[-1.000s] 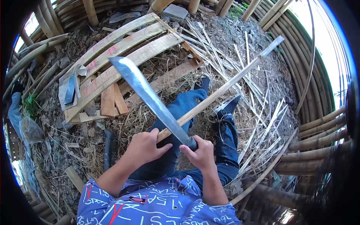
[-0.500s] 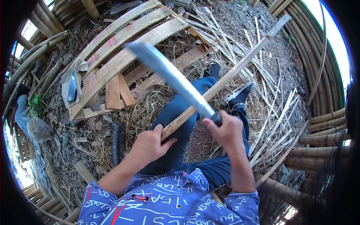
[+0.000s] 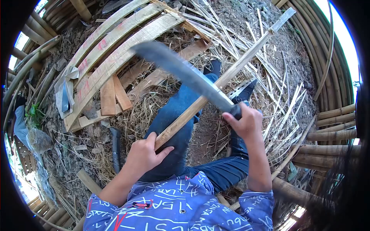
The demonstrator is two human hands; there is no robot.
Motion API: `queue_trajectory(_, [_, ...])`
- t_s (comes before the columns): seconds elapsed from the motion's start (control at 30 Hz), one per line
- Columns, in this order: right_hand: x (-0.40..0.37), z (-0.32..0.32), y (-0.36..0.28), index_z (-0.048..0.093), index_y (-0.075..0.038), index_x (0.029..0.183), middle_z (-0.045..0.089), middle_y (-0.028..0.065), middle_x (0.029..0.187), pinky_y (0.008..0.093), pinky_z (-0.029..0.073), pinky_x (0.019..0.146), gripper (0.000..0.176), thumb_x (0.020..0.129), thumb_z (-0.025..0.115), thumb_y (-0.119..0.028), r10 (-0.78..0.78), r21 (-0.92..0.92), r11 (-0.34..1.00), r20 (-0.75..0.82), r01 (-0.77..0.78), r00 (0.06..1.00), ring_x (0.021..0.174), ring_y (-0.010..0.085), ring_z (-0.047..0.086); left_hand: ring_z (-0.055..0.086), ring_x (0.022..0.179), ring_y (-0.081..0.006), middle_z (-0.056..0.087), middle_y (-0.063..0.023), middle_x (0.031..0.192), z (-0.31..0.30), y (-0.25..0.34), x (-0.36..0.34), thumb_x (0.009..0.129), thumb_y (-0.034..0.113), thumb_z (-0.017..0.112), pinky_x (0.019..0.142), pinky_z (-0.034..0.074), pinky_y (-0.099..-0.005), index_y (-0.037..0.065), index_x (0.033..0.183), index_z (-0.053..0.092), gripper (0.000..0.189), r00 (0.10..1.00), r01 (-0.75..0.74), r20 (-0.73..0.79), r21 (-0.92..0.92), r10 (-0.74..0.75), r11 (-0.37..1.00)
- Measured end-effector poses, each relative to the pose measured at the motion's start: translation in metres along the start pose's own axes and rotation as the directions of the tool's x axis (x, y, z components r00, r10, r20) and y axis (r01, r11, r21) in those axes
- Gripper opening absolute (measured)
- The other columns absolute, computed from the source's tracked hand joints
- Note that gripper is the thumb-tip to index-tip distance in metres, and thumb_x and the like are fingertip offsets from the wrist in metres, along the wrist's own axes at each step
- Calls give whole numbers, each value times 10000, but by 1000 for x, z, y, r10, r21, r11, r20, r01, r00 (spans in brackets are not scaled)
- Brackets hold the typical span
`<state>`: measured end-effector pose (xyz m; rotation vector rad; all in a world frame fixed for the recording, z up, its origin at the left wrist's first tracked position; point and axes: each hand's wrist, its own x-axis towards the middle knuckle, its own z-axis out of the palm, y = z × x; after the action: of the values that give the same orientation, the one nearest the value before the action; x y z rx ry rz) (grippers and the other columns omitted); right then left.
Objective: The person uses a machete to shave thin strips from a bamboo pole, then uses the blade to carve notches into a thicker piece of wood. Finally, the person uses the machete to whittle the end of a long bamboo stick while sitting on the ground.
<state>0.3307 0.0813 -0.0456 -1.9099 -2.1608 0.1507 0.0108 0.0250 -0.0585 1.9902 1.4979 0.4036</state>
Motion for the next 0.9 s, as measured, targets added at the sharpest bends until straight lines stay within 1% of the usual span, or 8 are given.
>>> queue_trajectory(0.13, [7, -14, 61, 603, -29, 696, 602, 142, 574, 419, 471, 551, 611, 820, 641, -626, 454, 161, 881, -26, -445, 891, 551, 340, 612, 620, 606, -432, 573, -236, 601, -4, -4, -1, 777, 454, 769, 543, 495, -455, -45, 849, 532, 557, 993, 99, 72, -45, -96, 994])
queue_trajectory(0.27, [-8, -12, 82, 593, -1, 679, 566, 172, 544, 431, 451, 545, 576, 852, 649, -547, 368, 57, 930, -120, -363, 922, 546, 368, 599, 618, 602, -430, 573, -234, 600, -4, -6, 5, 767, 468, 774, 540, 495, -450, -39, 847, 532, 568, 995, 58, 76, 19, -59, 998])
queue_trajectory(0.33, [-11, -15, 56, 601, 0, 706, 572, 171, 552, 424, 455, 541, 572, 847, 654, -552, 396, 153, 913, -104, -378, 912, 546, 361, 603, 617, 604, -432, 576, -233, 599, -3, -6, 6, 757, 470, 780, 545, 495, -457, -31, 839, 528, 566, 993, 87, 76, 16, -88, 996])
queue_trajectory(0.4, [-13, -17, 21, 612, -5, 726, 581, 169, 565, 401, 462, 536, 555, 836, 670, -546, 406, 415, 825, 37, -384, 913, 554, 346, 619, 621, 620, -434, 583, -237, 611, -3, 1, 9, 756, 465, 781, 555, 496, -464, -29, 836, 528, 561, 988, 119, 94, 5, -119, 993])
queue_trajectory(0.47, [-11, -11, -18, 627, -13, 739, 592, 156, 572, 387, 472, 526, 543, 812, 695, -547, 253, 510, 827, 37, -236, 967, 552, 328, 632, 625, 636, -436, 590, -241, 624, -4, 8, 11, 755, 460, 782, 566, 497, -470, -27, 833, 527, 555, 983, 143, 112, 3, -143, 990])
queue_trajectory(0.53, [-8, -8, -58, 624, -21, 736, 604, 155, 583, 398, 488, 521, 554, 786, 710, -566, 163, 471, 859, 122, -202, 979, 550, 331, 639, 629, 673, -444, 602, -252, 654, -5, 14, 11, 754, 429, 789, 591, 498, -484, -30, 840, 525, 537, 982, 154, 104, 47, -158, 987])
queue_trajectory(0.67, [-5, 5, -96, 550, -38, 653, 592, 158, 551, 416, 503, 496, 649, 792, 627, -668, -108, 290, 955, 144, 63, 984, 497, 341, 613, 648, 653, -417, 614, -221, 638, -10, 15, 15, 782, 473, 751, 583, 517, -480, 6, 843, 516, 526, 977, 136, 156, 85, -148, 987])
queue_trajectory(0.9, [-6, 17, -93, 532, -36, 628, 577, 149, 524, 399, 490, 469, 682, 790, 608, -694, -178, 247, 960, 188, 129, 966, 474, 317, 609, 633, 686, -448, 616, -244, 665, -10, 7, 14, 784, 458, 749, 615, 502, -502, -20, 878, 534, 532, 962, 194, 200, -24, -185, 981])
